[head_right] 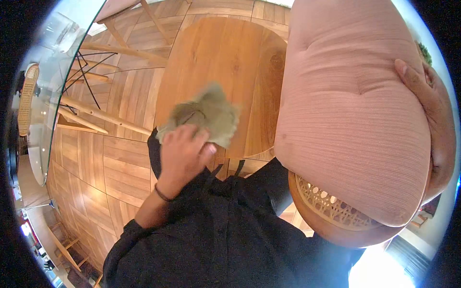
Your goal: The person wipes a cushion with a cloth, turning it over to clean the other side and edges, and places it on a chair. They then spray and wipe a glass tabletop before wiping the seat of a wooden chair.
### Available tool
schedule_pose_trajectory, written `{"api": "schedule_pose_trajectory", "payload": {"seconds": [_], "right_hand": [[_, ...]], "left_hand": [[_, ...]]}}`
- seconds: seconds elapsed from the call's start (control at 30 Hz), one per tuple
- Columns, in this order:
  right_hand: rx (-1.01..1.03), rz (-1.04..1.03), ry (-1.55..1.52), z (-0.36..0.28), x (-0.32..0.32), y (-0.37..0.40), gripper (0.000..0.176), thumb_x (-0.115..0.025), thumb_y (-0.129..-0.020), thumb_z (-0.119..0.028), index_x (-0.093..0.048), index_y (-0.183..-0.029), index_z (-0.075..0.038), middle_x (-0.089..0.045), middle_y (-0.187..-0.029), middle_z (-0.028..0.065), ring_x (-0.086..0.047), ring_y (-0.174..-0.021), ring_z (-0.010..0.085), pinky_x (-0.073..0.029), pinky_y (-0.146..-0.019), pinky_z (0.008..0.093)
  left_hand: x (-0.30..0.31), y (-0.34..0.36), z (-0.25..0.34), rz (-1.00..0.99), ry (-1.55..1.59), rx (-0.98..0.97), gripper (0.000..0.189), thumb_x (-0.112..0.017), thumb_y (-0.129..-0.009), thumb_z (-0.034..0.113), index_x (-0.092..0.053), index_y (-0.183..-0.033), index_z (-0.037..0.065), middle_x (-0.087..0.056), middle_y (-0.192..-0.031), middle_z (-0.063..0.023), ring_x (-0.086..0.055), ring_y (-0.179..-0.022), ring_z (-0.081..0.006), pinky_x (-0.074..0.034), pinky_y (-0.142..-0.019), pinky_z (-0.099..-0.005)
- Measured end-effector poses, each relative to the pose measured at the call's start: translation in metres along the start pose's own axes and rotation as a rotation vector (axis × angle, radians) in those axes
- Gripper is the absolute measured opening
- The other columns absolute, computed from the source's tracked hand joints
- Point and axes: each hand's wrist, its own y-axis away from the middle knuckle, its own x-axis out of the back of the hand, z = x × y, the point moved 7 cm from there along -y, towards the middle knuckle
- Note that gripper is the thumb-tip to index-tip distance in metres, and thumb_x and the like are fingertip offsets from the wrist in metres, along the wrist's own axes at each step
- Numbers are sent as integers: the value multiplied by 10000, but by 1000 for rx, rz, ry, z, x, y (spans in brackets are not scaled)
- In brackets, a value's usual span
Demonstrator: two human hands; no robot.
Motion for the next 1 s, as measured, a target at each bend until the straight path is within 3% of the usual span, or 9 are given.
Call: {"api": "schedule_pose_trajectory", "payload": {"seconds": [0.03, 0.13, 0.17, 0.27, 0.43, 0.57, 0.67, 0.83, 1.0], "right_hand": [[6, -5, -3, -1, 0, -2, 829, -768, -784, -409, -463, -1368, 94, -647, -1008, 301, -684, -822, 308, -542, -796, 390], [20, -12, -13, -2, -1, -4, 832, -768, -786, -411, -463, -1367, 100, -644, -1022, 301, -681, -842, 312, -537, -811, 393], [25, -18, -13, -3, -2, -4, 833, -767, -786, -412, -463, -1366, 102, -643, -1026, 302, -680, -848, 313, -535, -816, 394], [41, -32, -20, -5, -4, -8, 836, -767, -788, -415, -463, -1365, 108, -640, -1040, 302, -676, -868, 318, -530, -832, 397], [54, -65, -32, -3, -8, -11, 842, -765, -791, -420, -463, -1364, 117, -636, -1062, 303, -670, -900, 324, -522, -857, 401], [62, -101, -35, -5, -4, -12, 846, -764, -793, -424, -463, -1362, 125, -632, -1081, 303, -666, -926, 330, -516, -877, 405], [57, -126, -47, -4, -5, -13, 850, -763, -795, -427, -463, -1361, 131, -630, -1094, 304, -662, -945, 334, -511, -892, 408], [39, -136, -49, -1, 1, -15, 856, -762, -797, -432, -463, -1359, 140, -625, -1117, 304, -656, -978, 341, -502, -918, 413], [33, -145, -53, -1, 7, -16, 862, -761, -800, -436, -463, -1357, 150, -621, -1140, 305, -650, -1010, 348, -494, -943, 418]], "left_hand": [[-13, 7, 7, -54, 7, -54, 404, -741, -813, 298, -686, -1139, 67, -640, -1210, -143, -607, -1088, -313, -452, -905, -446], [-8, 4, 5, 14, 94, 60, 523, -743, -807, 394, -662, -1227, 92, -614, -1272, -133, -582, -1142, -308, -415, -941, -469], [-12, -2, 0, 51, 97, 85, 556, -697, -850, 416, -618, -1328, 142, -593, -1342, -140, -555, -1230, -324, -403, -1008, -492], [-53, -17, -4, -8, -18, -131, 550, -637, -899, 438, -580, -1394, 205, -530, -1453, -130, -480, -1347, -338, -358, -1099, -513], [-73, -53, -59, -110, -76, -201, 554, -562, -947, 481, -532, -1448, 245, -429, -1557, -88, -382, -1436, -336, -274, -1171, -533], [-81, -116, -141, 19, -293, -22, 552, -450, -990, 490, -444, -1509, 303, -369, -1603, -47, -315, -1485, -278, -240, -1195, -546], [-91, -120, -148, -99, -363, 82, 557, -463, -1017, 399, -369, -1546, 255, -305, -1634, -36, -250, -1514, -274, -207, -1202, -569], [-75, -36, -66, -61, -197, -221, 461, -477, -1002, 267, -500, -1448, 151, -414, -1571, -37, -333, -1471, -260, -260, -1178, -566], [-62, 29, 17, -243, -6, -376, 459, -533, -975, 357, -551, -1410, 209, -462, -1533, -40, -390, -1434, -264, -273, -1181, -518]]}}
